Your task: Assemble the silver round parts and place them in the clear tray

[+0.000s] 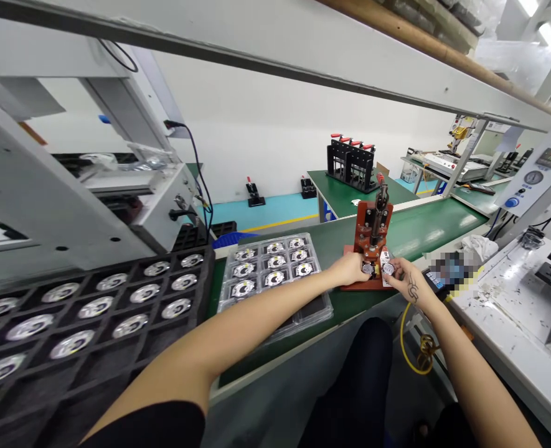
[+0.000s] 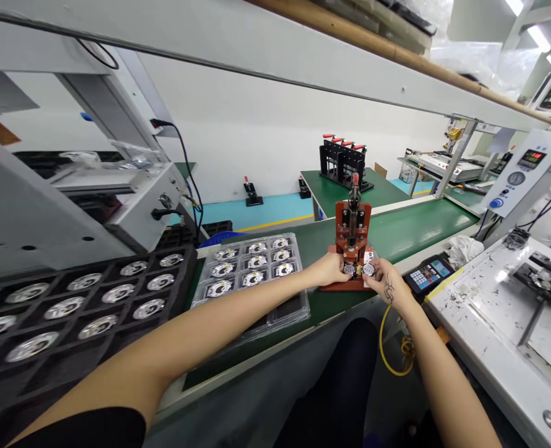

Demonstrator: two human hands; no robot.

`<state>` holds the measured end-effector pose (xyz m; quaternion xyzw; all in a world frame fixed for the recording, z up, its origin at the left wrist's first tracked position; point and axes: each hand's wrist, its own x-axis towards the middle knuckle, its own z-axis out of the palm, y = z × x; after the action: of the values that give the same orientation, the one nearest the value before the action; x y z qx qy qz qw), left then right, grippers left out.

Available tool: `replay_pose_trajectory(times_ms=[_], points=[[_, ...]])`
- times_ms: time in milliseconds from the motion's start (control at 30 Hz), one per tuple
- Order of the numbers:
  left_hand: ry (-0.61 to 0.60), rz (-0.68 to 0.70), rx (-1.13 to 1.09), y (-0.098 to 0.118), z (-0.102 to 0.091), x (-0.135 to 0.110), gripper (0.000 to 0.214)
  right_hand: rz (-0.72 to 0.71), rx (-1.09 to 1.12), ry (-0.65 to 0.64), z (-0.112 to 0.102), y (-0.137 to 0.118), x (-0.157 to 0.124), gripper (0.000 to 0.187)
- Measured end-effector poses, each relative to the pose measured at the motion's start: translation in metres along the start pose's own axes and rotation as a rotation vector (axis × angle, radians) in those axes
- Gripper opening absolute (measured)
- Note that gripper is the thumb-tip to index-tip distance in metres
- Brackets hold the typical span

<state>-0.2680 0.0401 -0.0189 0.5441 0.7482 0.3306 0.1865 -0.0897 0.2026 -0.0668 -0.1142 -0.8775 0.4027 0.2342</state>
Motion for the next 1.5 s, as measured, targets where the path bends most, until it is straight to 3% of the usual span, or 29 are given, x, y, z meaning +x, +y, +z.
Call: replay_pose_trajectory(times_ms=[133,267,400,533,633,700,767,867,967,1033,1133,1200,1267,1367,1500], points=[[-0.012,0.031,0.011,-0.004,-0.010,-0.009,0.023,0.005,-0.009,-0.025,0.007,0.009,0.005,0.043],[-0.003,0.002,0.024,-0.010,-0.045,-0.039,0.030,-0.036,-0.043,-0.100,0.017,0.006,0.026,0.036],[0.082,-0.021,0.027,-0.014,-0.084,-0.076,0.044,-0.084,-0.068,-0.175,0.026,-0.006,0.045,0.039],[0.148,-0.002,-0.058,-0.012,-0.102,-0.104,0.046,-0.106,-0.084,-0.190,0.027,-0.016,0.042,0.044],[0.158,-0.049,-0.091,-0.008,-0.108,-0.122,0.045,-0.090,-0.108,-0.140,0.009,-0.022,0.036,0.036],[0.162,-0.064,-0.104,-0.004,-0.112,-0.132,0.045,-0.067,-0.121,-0.052,-0.014,-0.030,0.045,0.050],[0.178,-0.039,-0.111,0.003,-0.113,-0.137,0.045,-0.050,-0.121,0.085,-0.042,-0.045,0.071,0.069],[0.213,0.011,-0.118,0.017,-0.110,-0.134,0.044,-0.124,-0.026,0.291,-0.075,-0.089,0.130,0.080],[0.203,0.049,-0.076,0.032,-0.104,-0.129,0.042,-0.269,0.075,0.230,-0.085,-0.151,0.169,0.089],[0.190,0.074,-0.010,0.038,-0.103,-0.132,0.039,-0.387,0.100,0.249,-0.079,-0.188,0.160,0.088],[0.225,0.114,0.093,0.040,-0.103,-0.145,0.037,-0.480,0.018,0.403,-0.058,-0.212,0.104,0.066],[0.259,0.133,0.144,0.040,-0.102,-0.155,0.037,-0.528,-0.021,0.477,-0.041,-0.205,0.065,0.053],[0.273,0.157,0.180,0.042,-0.098,-0.161,0.034,-0.614,-0.054,0.460,-0.026,-0.186,0.040,0.045],[0.264,0.216,0.206,0.051,-0.090,-0.163,0.032,-0.671,-0.074,0.407,-0.016,-0.163,0.029,0.034],[0.256,0.272,0.233,0.069,-0.078,-0.161,0.032,-0.628,-0.142,0.332,-0.019,-0.163,0.020,0.028]])
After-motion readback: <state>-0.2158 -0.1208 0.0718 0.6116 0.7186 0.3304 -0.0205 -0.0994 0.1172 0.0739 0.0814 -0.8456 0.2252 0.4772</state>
